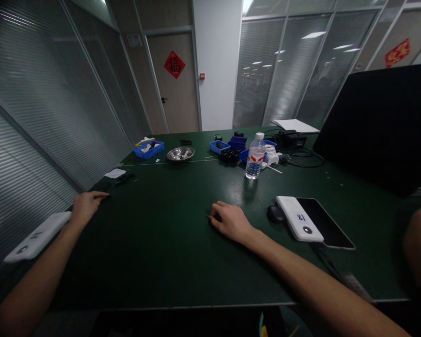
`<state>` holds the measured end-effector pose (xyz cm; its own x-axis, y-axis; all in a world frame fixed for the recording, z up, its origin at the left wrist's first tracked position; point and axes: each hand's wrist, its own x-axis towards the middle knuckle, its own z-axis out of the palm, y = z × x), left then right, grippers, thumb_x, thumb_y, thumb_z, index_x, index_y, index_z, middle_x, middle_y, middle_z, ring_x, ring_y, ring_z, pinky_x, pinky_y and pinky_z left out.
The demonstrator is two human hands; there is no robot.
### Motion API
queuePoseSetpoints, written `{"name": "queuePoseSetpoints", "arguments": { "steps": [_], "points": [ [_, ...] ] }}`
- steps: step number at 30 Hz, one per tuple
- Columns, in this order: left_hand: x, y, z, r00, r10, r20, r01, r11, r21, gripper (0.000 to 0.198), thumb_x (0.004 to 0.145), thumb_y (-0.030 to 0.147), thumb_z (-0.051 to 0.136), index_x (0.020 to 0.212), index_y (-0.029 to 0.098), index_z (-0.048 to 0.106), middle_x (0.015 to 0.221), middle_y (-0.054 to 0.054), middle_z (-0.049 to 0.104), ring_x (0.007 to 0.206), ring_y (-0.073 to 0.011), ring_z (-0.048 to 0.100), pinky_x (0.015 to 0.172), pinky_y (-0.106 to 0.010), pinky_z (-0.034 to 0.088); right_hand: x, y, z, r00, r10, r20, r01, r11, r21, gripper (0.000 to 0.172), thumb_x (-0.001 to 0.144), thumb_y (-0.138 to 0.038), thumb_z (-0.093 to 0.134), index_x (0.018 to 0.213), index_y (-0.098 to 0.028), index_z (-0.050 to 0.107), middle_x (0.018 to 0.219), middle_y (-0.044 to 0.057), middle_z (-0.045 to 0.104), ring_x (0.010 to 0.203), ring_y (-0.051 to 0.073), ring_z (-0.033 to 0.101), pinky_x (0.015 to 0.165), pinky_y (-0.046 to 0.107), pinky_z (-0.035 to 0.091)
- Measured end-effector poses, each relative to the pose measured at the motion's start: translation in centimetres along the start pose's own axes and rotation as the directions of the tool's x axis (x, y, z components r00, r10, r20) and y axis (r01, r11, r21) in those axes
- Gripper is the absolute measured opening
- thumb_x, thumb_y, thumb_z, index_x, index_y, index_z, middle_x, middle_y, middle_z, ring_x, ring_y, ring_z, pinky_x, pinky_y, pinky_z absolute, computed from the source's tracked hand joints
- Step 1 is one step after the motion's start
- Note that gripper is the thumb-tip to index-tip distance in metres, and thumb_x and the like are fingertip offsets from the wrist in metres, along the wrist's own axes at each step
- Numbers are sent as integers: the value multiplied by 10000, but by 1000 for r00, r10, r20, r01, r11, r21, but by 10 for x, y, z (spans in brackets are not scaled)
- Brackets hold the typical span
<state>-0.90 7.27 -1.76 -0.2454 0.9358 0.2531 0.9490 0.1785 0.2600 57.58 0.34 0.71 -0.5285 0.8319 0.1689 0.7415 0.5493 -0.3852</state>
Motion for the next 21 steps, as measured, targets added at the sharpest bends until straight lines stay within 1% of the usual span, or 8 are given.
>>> {"name": "queuePoseSetpoints", "arguments": {
  "steps": [2, 4, 7, 9, 12, 14, 18, 21],
  "points": [
    [2, -2, -1, 998, -66, 0, 66, 998, -5, 288, 947, 276, 579, 1143, 169, 761, 1147, -25, 766, 1009, -237, 679, 917, -314, 501, 0, 0, 0, 1000, 2, 0, -2, 1000, 0, 80, 967, -276, 621, 975, -197, 635, 965, 31, 633, 784, 154, 601, 678, 251, 394],
    [5, -4, -2, 992, -126, 14, 126, 992, -10, 295, 935, 311, 604, 1146, 173, 758, 1107, -17, 776, 923, -221, 685, 821, -289, 507, 1, 1, 1, 1000, 4, 5, -4, 1000, 0, 82, 966, -276, 623, 970, -195, 634, 963, 30, 631, 784, 152, 600, 676, 250, 391],
    [9, -7, -3, 985, -170, 37, 170, 985, -15, 302, 921, 325, 624, 1144, 170, 756, 1088, -19, 780, 851, -201, 680, 745, -270, 494, 1, 2, 1, 1000, 7, 9, -7, 1000, 0, 90, 964, -283, 627, 969, -194, 637, 965, 29, 631, 781, 150, 599, 670, 250, 389],
    [10, -8, -2, 986, -164, 39, 165, 986, -17, 305, 921, 327, 622, 1142, 165, 755, 1119, -32, 771, 881, -203, 676, 763, -272, 492, 1, 3, 2, 1000, 8, 6, -8, 1000, -4, 88, 963, -282, 627, 969, -195, 638, 966, 30, 631, 781, 151, 599, 672, 253, 392],
    [10, -7, 1, 993, -116, 22, 116, 993, -8, 295, 928, 314, 607, 1133, 159, 753, 1233, -60, 727, 1029, -222, 650, 882, -295, 481, 1, 2, 2, 1000, 4, 4, -4, 1000, -3, 92, 967, -288, 623, 968, -196, 636, 968, 32, 632, 774, 150, 597, 673, 255, 399],
    [8, -5, 2, 997, -70, 14, 70, 998, 5, 293, 939, 295, 579, 1123, 148, 754, 1269, -80, 703, 1097, -238, 628, 949, -318, 461, 0, 2, 1, 1000, -3, 0, 3, 1000, 3, 99, 971, -295, 618, 969, -197, 632, 969, 30, 631, 770, 148, 596, 676, 255, 404],
    [5, -1, 2, 1000, 3, 11, -3, 999, 37, 311, 944, 261, 528, 1134, 146, 747, 1262, -100, 691, 1134, -269, 620, 1010, -358, 442, -1, 1, 1, 1000, -1, -4, 1, 1000, 4, 93, 970, -293, 620, 965, -201, 631, 965, 25, 629, 775, 149, 599, 681, 257, 410],
    [4, 1, 2, 1000, 13, 0, -13, 998, 56, 361, 947, 280, 499, 1207, 145, 709, 1246, -124, 688, 1113, -295, 631, 989, -386, 462, 0, 1, -1, 1000, 6, 5, -6, 1000, 7, 89, 967, -290, 625, 966, -202, 636, 972, 27, 633, 775, 150, 600, 680, 258, 412]
  ]
}}
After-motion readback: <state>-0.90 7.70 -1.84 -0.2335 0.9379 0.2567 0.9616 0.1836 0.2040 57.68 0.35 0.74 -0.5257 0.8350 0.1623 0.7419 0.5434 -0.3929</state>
